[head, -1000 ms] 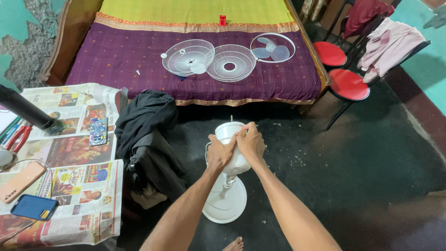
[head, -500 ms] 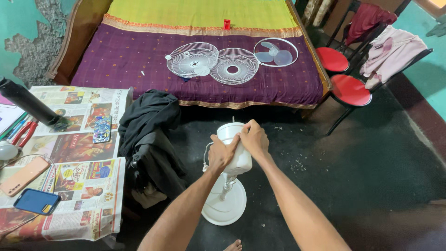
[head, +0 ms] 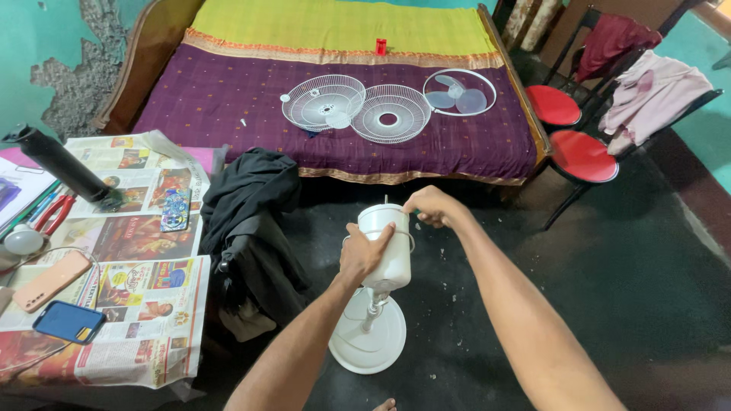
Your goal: The person disassembles a white pedestal fan using a screwdriver. They remove the outer casing, motor housing, and internal components, placing the parts on a nearby bed.
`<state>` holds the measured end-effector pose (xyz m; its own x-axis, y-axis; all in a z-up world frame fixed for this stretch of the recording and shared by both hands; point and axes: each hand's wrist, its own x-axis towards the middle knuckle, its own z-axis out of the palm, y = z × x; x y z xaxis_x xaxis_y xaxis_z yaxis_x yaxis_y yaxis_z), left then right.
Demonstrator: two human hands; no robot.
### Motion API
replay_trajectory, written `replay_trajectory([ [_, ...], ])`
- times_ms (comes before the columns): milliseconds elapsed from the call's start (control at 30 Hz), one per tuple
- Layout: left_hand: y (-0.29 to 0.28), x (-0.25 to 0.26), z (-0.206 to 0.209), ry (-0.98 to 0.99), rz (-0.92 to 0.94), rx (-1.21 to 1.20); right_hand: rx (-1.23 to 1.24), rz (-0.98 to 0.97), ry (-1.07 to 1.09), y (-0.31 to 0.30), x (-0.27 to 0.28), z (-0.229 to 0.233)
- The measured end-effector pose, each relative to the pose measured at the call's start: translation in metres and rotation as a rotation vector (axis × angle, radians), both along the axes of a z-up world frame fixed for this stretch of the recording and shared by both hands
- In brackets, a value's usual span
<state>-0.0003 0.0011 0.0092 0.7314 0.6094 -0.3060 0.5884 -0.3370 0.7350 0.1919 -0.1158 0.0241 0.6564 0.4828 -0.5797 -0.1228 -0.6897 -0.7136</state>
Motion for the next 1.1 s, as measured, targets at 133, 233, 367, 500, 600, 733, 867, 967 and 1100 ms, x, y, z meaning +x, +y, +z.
replay_trajectory([
  [133,0.003,0.0,-0.01,-0.048,-0.032,0.024,0.007,0.143,0.24,-0.004,0.031,0.005],
  [233,0.003,0.0,-0.01,-0.048,-0.02,-0.004,0.031,0.228,0.372,-0.007,0.043,0.005],
  [367,0.001,-0.003,-0.006,-0.057,-0.013,-0.021,0.113,0.245,0.321,-0.017,0.033,0.002],
  [500,0.004,-0.001,-0.006,-0.051,-0.028,-0.048,0.243,0.257,0.21,-0.036,0.018,-0.006],
  [600,0.006,-0.003,-0.005,-0.081,-0.022,-0.055,0.353,0.225,0.234,-0.055,0.007,-0.014],
  [733,0.009,-0.003,0.0,-0.006,-0.034,-0.152,0.525,0.013,0.144,-0.063,-0.003,-0.028],
  [867,0.02,0.0,0.002,0.015,-0.058,-0.174,0.509,-0.062,-0.126,-0.04,-0.019,-0.036],
  [967,0.035,0.0,0.008,0.09,-0.1,-0.148,0.489,0.009,-0.37,-0.021,-0.033,-0.031],
  [1100,0.065,-0.004,0.021,0.155,-0.208,0.003,0.351,0.066,-0.575,-0.001,-0.041,-0.017],
])
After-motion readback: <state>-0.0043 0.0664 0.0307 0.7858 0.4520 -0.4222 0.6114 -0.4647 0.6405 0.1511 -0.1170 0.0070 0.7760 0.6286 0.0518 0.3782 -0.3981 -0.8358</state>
